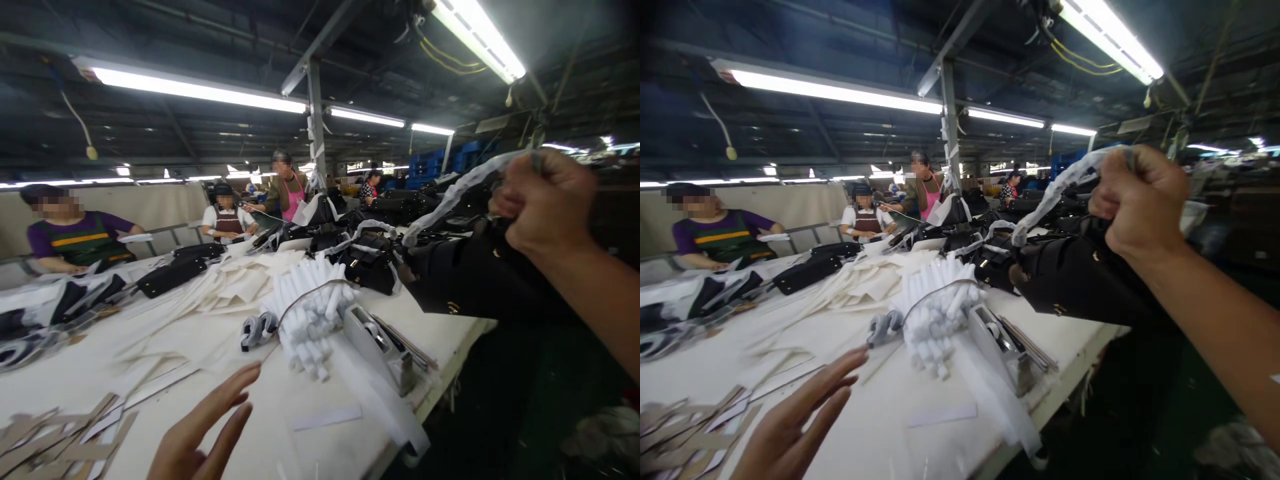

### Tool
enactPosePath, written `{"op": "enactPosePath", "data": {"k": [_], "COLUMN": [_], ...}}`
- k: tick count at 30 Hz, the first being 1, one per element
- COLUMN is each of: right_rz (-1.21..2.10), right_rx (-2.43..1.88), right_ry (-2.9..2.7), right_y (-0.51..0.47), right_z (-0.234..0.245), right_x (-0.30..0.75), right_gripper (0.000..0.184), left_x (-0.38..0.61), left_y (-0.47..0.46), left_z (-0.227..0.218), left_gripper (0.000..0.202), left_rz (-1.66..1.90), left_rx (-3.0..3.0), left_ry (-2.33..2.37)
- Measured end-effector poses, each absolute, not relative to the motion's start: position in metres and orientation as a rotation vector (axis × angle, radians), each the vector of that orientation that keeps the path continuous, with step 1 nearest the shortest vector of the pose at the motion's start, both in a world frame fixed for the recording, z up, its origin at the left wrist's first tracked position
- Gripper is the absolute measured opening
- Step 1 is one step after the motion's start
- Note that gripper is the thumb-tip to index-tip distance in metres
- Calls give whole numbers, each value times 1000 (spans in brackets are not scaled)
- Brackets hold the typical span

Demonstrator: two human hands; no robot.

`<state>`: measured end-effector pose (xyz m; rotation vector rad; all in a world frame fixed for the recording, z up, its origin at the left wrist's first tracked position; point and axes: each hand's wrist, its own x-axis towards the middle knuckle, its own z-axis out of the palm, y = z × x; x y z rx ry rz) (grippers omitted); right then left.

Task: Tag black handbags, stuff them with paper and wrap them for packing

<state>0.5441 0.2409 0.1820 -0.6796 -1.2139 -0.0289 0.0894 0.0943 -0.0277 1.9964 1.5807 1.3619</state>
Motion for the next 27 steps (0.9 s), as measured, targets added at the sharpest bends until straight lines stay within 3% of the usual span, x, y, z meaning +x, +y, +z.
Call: {"op": "enactPosePath", "data": {"k": [6,10,14,18,24,27], "right_rz": [391,837,1194,1384,1411,1363], "right_rx": [-359,-188,-142,-163,-356,-548], "right_ry": [-1366,-1325,-1150,-1024,-1029,-1235], "right_y": [184,178,172,167,178,190], "right_z": [178,140,96,56,-9,-33], "right_x": [438,359,292,251,244,262], "right_gripper": [46,51,51,52,50,39], "left_x": [131,119,93,60,25,25], "left_y": [112,112,73,30,-3,-8], "left_z": [55,73,62,33,-29,-42], "left_gripper": [49,56,60,50,47,49], "left_rz": [1680,1606,1264,1267,1338,1392], "left_rx": [1996,2013,1846,1720,1519,1529], "left_ry": [1231,1298,1389,1618,1825,1805]}}
